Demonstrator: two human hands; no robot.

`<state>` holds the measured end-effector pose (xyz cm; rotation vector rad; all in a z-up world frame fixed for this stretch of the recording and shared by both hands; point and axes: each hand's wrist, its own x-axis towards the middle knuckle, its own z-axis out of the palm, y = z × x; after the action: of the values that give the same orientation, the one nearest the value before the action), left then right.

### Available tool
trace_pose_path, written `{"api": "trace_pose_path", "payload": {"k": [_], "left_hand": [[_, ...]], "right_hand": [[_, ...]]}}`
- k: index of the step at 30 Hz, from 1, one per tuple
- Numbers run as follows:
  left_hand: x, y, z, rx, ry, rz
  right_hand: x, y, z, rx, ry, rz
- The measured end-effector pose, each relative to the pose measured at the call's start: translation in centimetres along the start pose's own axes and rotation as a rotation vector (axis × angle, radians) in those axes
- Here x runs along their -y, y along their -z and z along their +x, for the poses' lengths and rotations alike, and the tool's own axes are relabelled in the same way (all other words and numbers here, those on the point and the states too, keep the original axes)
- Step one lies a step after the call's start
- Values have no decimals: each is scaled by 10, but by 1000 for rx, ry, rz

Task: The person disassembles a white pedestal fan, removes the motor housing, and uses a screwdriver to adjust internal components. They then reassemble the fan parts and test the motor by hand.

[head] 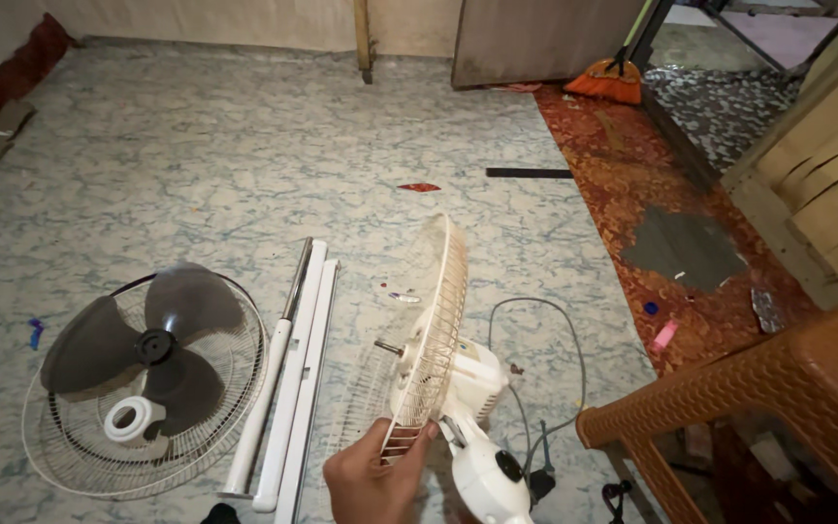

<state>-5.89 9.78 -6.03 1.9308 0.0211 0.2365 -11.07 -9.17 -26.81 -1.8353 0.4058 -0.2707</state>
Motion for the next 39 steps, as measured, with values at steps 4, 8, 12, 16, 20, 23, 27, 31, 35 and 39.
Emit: {"api": "trace_pose_path", "payload": {"k": [4,8,12,16,20,23,27,31,35,39], "left_hand": [[10,-10,-10,3,34,59],[25,-23,-17,-45,21,105],[45,-35,-18,-19,24,125],[58,-46,-22,-4,27,203],[55,-57,-18,82,39,181],[47,-61,-11,137,56,157],[23,-67,-3,248,150,159],[7,-71,3,291,171,92],[-3,-73,7,338,113,-139],[-1,-83,0,497,348,-328]], "right_hand": [[-53,30,-17,72,-422,363],[-93,80,-6,49,-519,720],[-100,89,-23,157,-581,700],[-83,67,-31,98,-670,277],[-67,68,-23,131,-342,111],[-65,81,-9,128,-514,217],[-56,99,6,125,-575,326],[-43,128,11,78,-550,311],[-23,162,26,-12,-541,264],[-13,185,37,-45,-364,311]]}}
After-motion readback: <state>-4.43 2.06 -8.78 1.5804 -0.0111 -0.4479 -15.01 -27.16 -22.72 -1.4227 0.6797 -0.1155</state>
